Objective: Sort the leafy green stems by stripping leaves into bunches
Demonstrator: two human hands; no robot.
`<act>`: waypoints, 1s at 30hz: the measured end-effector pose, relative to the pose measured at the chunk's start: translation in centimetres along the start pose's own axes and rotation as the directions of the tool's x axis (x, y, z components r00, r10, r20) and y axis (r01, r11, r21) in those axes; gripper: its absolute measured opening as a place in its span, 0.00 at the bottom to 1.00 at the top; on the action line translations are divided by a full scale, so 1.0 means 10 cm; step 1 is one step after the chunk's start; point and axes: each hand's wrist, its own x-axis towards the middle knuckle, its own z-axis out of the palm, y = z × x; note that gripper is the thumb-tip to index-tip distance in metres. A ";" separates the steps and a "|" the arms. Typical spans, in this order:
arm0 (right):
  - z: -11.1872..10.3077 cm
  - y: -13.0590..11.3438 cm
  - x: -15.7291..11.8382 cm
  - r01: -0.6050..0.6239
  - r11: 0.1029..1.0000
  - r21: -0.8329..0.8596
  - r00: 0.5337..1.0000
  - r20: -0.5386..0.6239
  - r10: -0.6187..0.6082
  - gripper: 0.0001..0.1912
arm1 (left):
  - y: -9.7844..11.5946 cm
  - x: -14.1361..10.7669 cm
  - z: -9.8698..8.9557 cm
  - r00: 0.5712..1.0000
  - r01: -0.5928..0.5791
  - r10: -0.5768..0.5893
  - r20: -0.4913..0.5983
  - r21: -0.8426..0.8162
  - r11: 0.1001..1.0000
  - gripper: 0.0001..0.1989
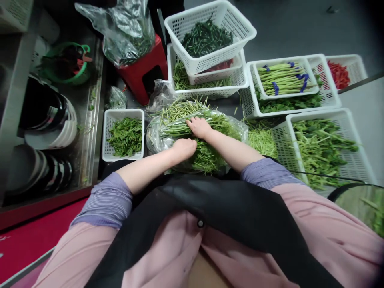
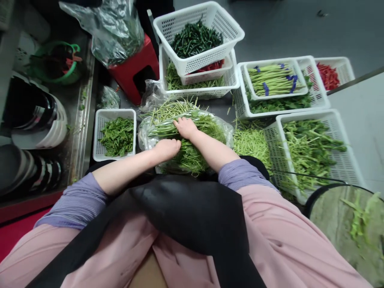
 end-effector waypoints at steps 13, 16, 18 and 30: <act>0.14 0.14 0.05 0.082 0.996 -0.016 0.993 -0.078 -0.083 0.26 | -0.73 -0.76 0.53 0.990 -0.114 0.121 -0.070 0.096 0.989 0.16; 0.15 0.12 0.02 0.069 0.997 -0.037 0.993 -0.090 -0.072 0.27 | -0.65 -0.77 0.64 0.994 -0.089 0.093 -0.052 0.073 0.993 0.17; 0.10 0.11 -0.02 0.048 0.998 -0.027 0.996 -0.074 -0.050 0.31 | -0.57 -0.70 0.65 0.999 0.038 -0.037 -0.008 0.033 0.999 0.16; 0.17 -0.49 -1.18 0.315 0.936 0.157 0.934 -0.227 -0.277 0.22 | -0.27 -0.02 0.18 0.943 0.229 -0.157 0.292 -0.232 0.945 0.15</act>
